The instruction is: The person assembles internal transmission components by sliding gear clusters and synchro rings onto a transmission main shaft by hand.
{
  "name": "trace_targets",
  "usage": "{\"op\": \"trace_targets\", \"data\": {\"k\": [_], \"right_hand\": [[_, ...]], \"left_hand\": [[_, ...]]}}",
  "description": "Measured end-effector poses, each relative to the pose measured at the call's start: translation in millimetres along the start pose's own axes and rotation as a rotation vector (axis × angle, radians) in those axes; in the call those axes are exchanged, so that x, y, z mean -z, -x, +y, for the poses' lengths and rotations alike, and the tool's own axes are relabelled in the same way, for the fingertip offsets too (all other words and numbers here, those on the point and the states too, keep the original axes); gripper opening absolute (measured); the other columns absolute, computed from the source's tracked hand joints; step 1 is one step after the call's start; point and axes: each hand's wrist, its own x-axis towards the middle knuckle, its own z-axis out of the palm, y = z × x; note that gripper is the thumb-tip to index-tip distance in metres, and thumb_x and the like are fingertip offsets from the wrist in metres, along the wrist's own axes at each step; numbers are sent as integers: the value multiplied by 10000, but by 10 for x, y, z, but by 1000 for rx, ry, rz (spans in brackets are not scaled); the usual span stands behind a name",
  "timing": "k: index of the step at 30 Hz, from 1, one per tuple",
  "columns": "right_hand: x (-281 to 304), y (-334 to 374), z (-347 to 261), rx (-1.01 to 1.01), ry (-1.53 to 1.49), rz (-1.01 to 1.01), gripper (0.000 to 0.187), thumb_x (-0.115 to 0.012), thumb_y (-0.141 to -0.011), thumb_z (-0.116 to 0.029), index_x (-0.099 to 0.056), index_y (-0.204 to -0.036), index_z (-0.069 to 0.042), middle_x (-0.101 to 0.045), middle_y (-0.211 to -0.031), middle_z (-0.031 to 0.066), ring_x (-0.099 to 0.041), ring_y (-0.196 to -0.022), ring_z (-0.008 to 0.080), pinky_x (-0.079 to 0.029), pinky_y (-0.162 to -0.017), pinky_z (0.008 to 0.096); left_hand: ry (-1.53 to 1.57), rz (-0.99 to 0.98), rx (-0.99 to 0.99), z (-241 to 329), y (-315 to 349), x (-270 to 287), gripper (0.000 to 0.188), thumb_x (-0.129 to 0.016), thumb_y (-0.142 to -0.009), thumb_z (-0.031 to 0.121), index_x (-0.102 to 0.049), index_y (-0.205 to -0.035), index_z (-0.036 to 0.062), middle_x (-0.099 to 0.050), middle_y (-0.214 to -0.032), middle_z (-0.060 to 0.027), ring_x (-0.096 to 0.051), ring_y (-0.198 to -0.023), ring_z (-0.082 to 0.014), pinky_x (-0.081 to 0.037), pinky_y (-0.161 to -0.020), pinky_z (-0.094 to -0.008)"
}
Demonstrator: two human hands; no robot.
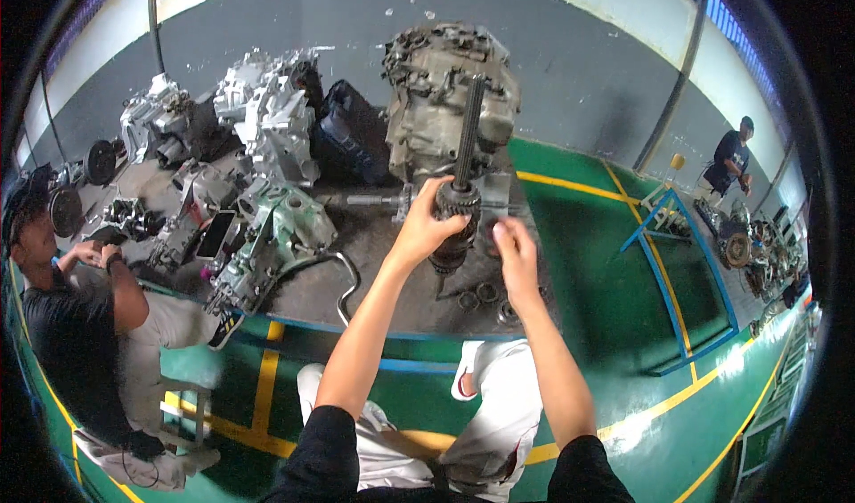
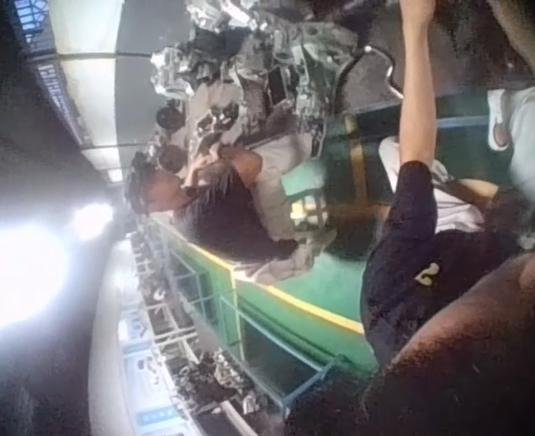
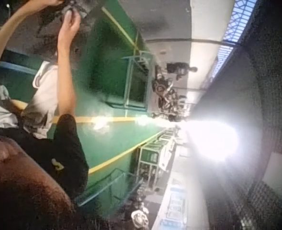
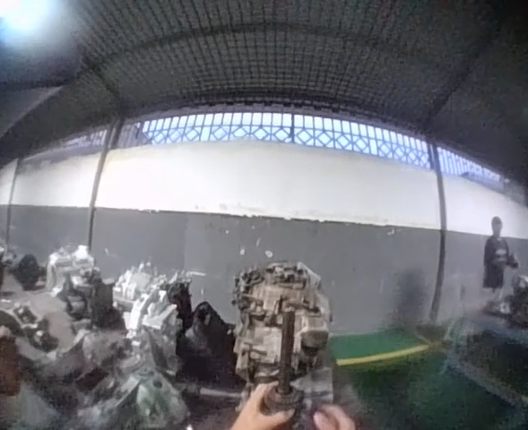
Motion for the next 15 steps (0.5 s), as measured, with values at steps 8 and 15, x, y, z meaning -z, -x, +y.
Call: {"op": "trace_targets", "data": {"k": [8, 15], "right_hand": [[-334, -444, -999, 306, 486, -305, 531, -865, -786, -277, -663, -1181, 14, -734, -1095, 203, -724, -1020, 252, -552, -885, 380], [-306, -681, -1212, 406, 481, -257, 442, -879, -777, -222, -670, -1084, 18, -771, -958, 176, -764, -892, 239, -573, -805, 372]], "left_hand": [[46, 26, -46, -65, 3, -31, 766, -834, -742, 175, -502, -1404, -21, -620, -1254, -133, -597, -1172, -217, -463, -1044, -362], [31, -6, 77, 121, 38, -69, 730, -848, -774, 204, -499, -1377, -14, -636, -1166, -123, -598, -1076, -204, -488, -982, -351]]}}
